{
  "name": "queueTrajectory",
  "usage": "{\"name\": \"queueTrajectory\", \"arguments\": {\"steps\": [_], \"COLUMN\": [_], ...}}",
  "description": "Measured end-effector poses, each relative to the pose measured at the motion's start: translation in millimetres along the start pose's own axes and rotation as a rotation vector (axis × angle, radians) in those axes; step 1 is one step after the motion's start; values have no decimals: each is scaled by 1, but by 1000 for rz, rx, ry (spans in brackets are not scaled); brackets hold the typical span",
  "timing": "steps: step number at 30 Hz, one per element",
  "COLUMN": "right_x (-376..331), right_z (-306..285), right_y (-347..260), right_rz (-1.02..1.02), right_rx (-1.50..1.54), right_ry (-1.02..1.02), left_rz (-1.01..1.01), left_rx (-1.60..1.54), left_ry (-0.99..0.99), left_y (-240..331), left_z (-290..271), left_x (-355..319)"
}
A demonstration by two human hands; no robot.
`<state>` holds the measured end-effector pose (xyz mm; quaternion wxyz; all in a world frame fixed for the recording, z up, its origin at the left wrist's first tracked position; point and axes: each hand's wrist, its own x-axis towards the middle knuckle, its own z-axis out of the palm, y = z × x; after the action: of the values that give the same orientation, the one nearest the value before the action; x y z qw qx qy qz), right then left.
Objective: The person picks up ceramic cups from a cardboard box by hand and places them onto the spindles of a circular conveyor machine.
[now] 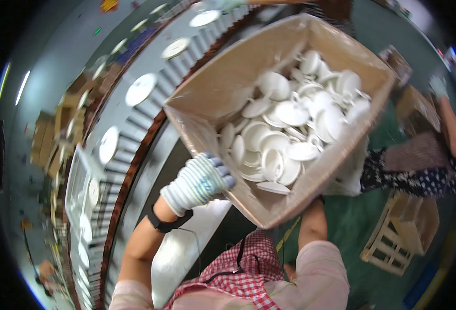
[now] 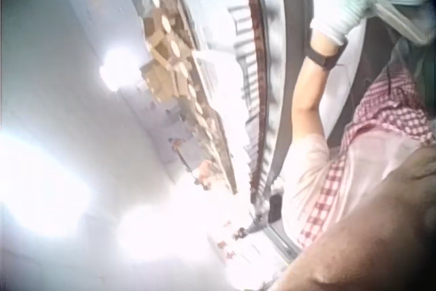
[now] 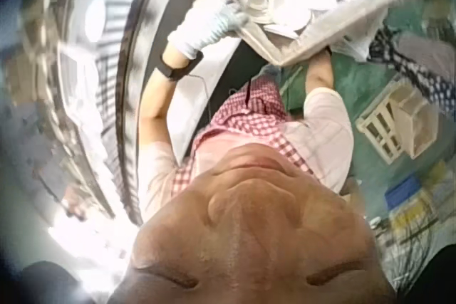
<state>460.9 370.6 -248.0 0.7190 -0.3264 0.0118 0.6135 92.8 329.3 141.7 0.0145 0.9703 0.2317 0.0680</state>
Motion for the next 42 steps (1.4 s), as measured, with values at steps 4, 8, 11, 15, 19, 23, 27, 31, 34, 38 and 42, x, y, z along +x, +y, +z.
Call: {"name": "queueTrajectory", "arguments": {"steps": [4,8,11,15,19,23,27,31,34,38,42], "right_x": [-36,-82,-124,-177,-206,-215,-230,-253,-271,-275,-298], "right_z": [2,5,5,2,16,25,17,1,-6,-20,11], "right_y": [-5,19,44,63,99,114,116,127,157,174,135], "right_rz": [68,149,209,282,371,402,421,452,466,432,525], "right_rx": [-124,-235,-299,-342,-355,-360,-381,-457,-554,-641,-611], "right_ry": [-27,-58,-69,-75,-116,-143,-168,-209,-291,-353,-240], "left_rz": [-46,-80,-33,33,-80,-231,-616,-415,-322,-598,-748], "left_rx": [47,53,22,7,-37,-19,10,-215,-288,-290,-261], "left_ry": [-5,90,151,155,56,-48,-758,-380,-200,-214,-302], "left_y": [40,66,74,86,90,69,47,12,-7,-31,-61], "left_z": [-1,16,20,18,10,-17,-49,24,110,187,194], "left_x": [-36,-62,-86,-127,-182,-180,-104,-4,19,35,48]}}
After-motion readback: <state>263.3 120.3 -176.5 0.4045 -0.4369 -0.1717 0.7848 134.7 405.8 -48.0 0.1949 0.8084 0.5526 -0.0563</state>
